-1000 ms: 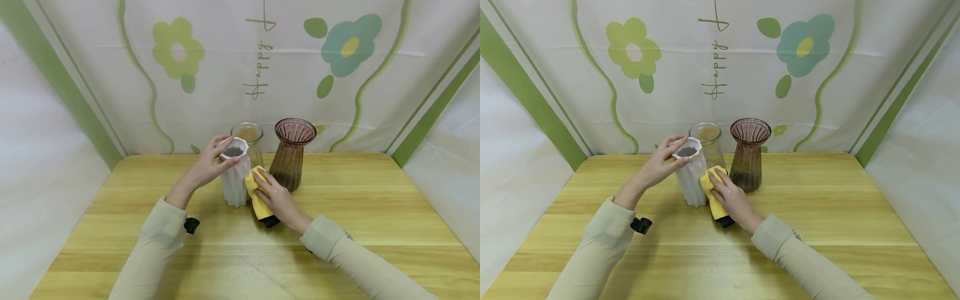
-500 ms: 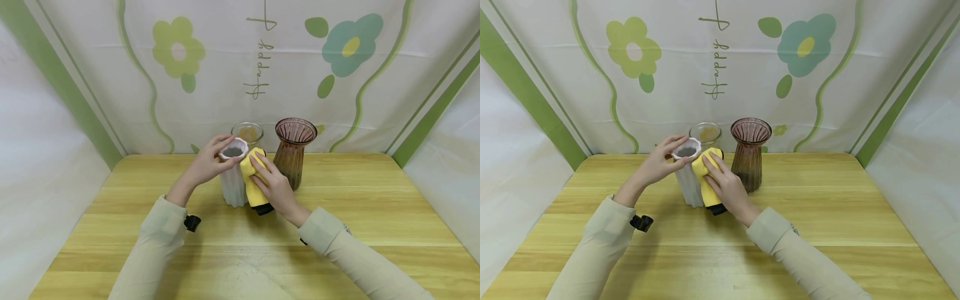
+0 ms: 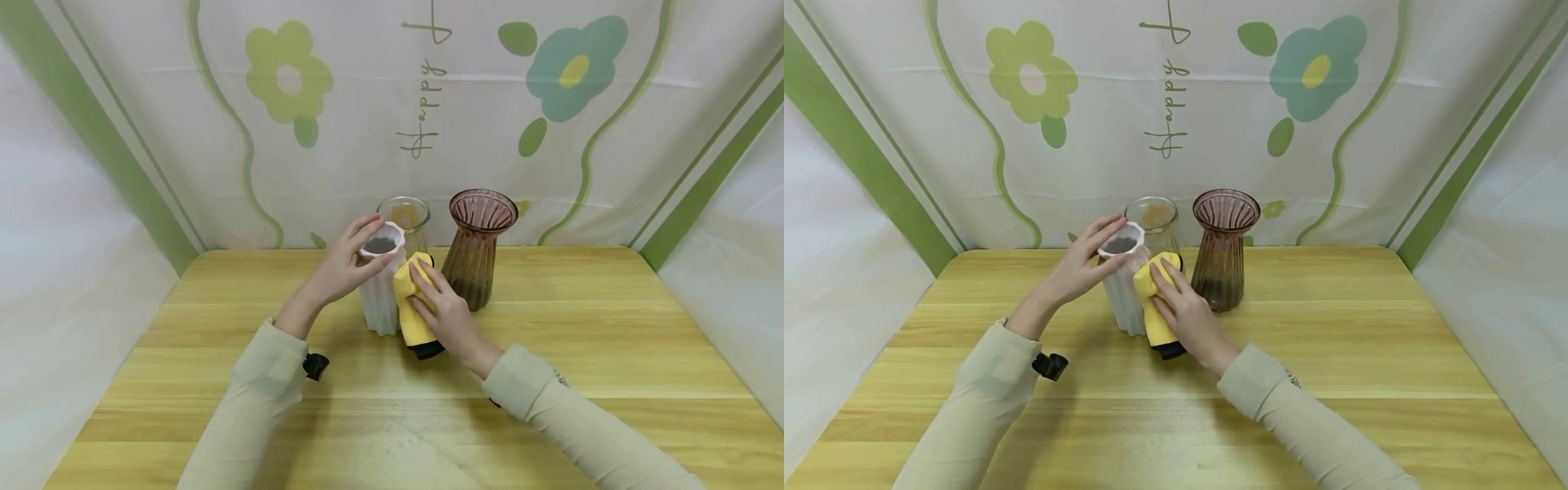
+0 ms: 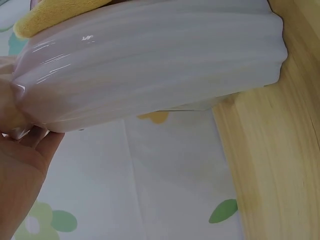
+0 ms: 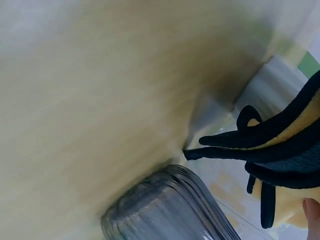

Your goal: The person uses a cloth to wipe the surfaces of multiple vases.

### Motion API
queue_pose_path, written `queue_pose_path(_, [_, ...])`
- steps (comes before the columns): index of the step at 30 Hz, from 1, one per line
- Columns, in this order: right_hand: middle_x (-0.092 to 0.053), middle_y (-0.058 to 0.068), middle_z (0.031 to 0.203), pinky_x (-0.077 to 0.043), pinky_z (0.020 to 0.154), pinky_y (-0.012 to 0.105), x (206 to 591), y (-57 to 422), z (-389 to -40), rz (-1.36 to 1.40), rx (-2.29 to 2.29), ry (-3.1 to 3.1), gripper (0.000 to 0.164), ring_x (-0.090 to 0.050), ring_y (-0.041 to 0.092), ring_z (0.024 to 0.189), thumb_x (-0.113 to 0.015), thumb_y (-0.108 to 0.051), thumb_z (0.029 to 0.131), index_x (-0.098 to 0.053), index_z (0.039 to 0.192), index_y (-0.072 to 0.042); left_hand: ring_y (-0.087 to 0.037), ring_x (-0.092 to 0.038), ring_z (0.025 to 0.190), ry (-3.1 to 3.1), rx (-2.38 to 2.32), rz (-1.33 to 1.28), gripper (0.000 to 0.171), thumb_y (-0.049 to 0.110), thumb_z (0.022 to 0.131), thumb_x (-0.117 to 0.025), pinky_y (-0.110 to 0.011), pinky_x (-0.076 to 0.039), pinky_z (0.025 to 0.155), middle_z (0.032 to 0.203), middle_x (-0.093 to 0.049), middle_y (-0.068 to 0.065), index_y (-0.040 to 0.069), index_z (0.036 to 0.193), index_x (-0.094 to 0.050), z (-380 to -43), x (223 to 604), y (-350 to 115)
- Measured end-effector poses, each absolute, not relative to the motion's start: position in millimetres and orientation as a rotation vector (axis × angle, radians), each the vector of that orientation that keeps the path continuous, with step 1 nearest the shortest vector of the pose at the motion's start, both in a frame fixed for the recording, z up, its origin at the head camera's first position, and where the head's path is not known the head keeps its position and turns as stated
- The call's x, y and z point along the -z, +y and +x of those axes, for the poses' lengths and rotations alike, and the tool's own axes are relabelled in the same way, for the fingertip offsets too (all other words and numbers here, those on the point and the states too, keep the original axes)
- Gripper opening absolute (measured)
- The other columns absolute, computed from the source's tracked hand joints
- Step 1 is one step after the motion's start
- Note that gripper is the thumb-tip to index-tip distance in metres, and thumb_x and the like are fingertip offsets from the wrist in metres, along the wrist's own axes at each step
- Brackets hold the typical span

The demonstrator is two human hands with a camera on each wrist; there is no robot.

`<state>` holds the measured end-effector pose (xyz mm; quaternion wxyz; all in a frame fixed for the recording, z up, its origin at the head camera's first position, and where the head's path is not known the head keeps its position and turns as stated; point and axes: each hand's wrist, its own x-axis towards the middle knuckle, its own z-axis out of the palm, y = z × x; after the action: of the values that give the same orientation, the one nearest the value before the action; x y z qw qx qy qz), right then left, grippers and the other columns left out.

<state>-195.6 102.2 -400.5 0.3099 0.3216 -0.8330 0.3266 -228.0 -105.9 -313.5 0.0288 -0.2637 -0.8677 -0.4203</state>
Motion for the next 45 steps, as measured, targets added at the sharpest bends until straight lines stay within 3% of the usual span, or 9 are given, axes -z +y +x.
queue_pose_path(5, [-0.053, 0.023, 0.134, -0.056, 0.083, 0.037, 412.3, 107.1, -195.2, 0.866, -0.824, -2.247, 0.055, -0.062, 0.038, 0.111, -0.071, -0.005, 0.083, -0.053, 0.134, 0.000, -0.030, -0.053, 0.111, -2.680, 1.373, -0.787, 0.062, 0.026, 0.094, -0.057, -0.036, -0.051, 0.088, 0.156, -0.013, -0.015, 0.011, 0.149, -0.033, -228.8, 314.0, -105.0])
queue_pose_path(10, [-0.055, 0.021, 0.132, -0.057, 0.079, 0.037, 421.9, 111.0, -192.5, 0.870, -0.788, -2.297, 0.053, -0.063, 0.037, 0.108, -0.071, -0.006, 0.083, -0.054, 0.134, -0.002, -0.026, -0.054, 0.101, -2.668, 1.376, -0.819, 0.061, 0.030, 0.096, -0.053, -0.033, -0.050, 0.086, 0.151, -0.017, -0.019, 0.008, 0.149, -0.032, -228.6, 313.5, -104.7])
queue_pose_path(14, [-0.055, 0.020, 0.133, -0.057, 0.078, 0.037, 425.3, 112.9, -190.3, 0.870, -0.768, -2.321, 0.052, -0.064, 0.036, 0.107, -0.070, -0.006, 0.084, -0.055, 0.134, -0.003, -0.026, -0.049, 0.104, -2.662, 1.345, -0.843, 0.068, 0.047, 0.097, -0.049, -0.031, -0.047, 0.084, 0.150, -0.020, -0.020, 0.006, 0.149, -0.033, -227.2, 312.2, -106.4])
queue_pose_path(19, [-0.053, 0.021, 0.135, -0.056, 0.083, 0.039, 424.1, 112.0, -190.4, 0.876, -0.791, -2.298, 0.053, -0.062, 0.037, 0.112, -0.069, -0.005, 0.085, -0.053, 0.135, -0.004, -0.026, -0.047, 0.105, -2.669, 1.303, -0.858, 0.085, 0.066, 0.088, -0.046, -0.031, -0.043, 0.081, 0.150, -0.024, -0.019, 0.007, 0.148, -0.033, -226.3, 310.3, -109.6])
queue_pose_path(25, [-0.052, 0.022, 0.135, -0.057, 0.080, 0.040, 410.8, 107.0, -192.0, 0.873, -0.834, -2.222, 0.055, -0.063, 0.037, 0.109, -0.070, -0.003, 0.083, -0.053, 0.135, -0.004, -0.034, -0.039, 0.128, -2.682, 1.297, -0.869, 0.094, 0.073, 0.084, -0.042, -0.049, -0.043, 0.099, 0.151, -0.027, -0.017, 0.006, 0.148, -0.033, -226.4, 310.0, -112.4])
queue_pose_path(31, [-0.053, 0.021, 0.134, -0.057, 0.080, 0.039, 389.5, 100.4, -195.1, 0.833, -0.865, -2.172, 0.053, -0.063, 0.036, 0.109, -0.071, -0.003, 0.082, -0.055, 0.133, -0.002, -0.036, -0.031, 0.137, -2.696, 1.353, -0.867, 0.074, 0.056, 0.094, -0.047, -0.057, -0.037, 0.106, 0.153, -0.025, -0.015, 0.008, 0.149, -0.032, -225.4, 309.5, -113.1])
queue_pose_path(36, [-0.052, 0.020, 0.136, -0.058, 0.079, 0.038, 377.3, 96.1, -197.9, 0.814, -0.890, -2.165, 0.053, -0.061, 0.037, 0.112, -0.071, -0.005, 0.083, -0.054, 0.133, -0.003, -0.037, -0.031, 0.137, -2.690, 1.394, -0.886, 0.065, 0.045, 0.097, -0.046, -0.058, -0.036, 0.106, 0.154, -0.024, -0.015, 0.008, 0.149, -0.032, -224.4, 308.8, -113.2])
queue_pose_path(45, [-0.051, 0.021, 0.137, -0.057, 0.081, 0.037, 395.7, 100.1, -195.7, 0.821, -0.886, -2.220, 0.058, -0.064, 0.036, 0.107, -0.070, -0.004, 0.084, -0.049, 0.137, -0.001, -0.034, -0.029, 0.139, -2.680, 1.359, -0.873, 0.056, 0.027, 0.097, -0.048, -0.058, -0.034, 0.108, 0.153, -0.026, -0.013, 0.009, 0.149, -0.034, -225.1, 309.0, -111.3])
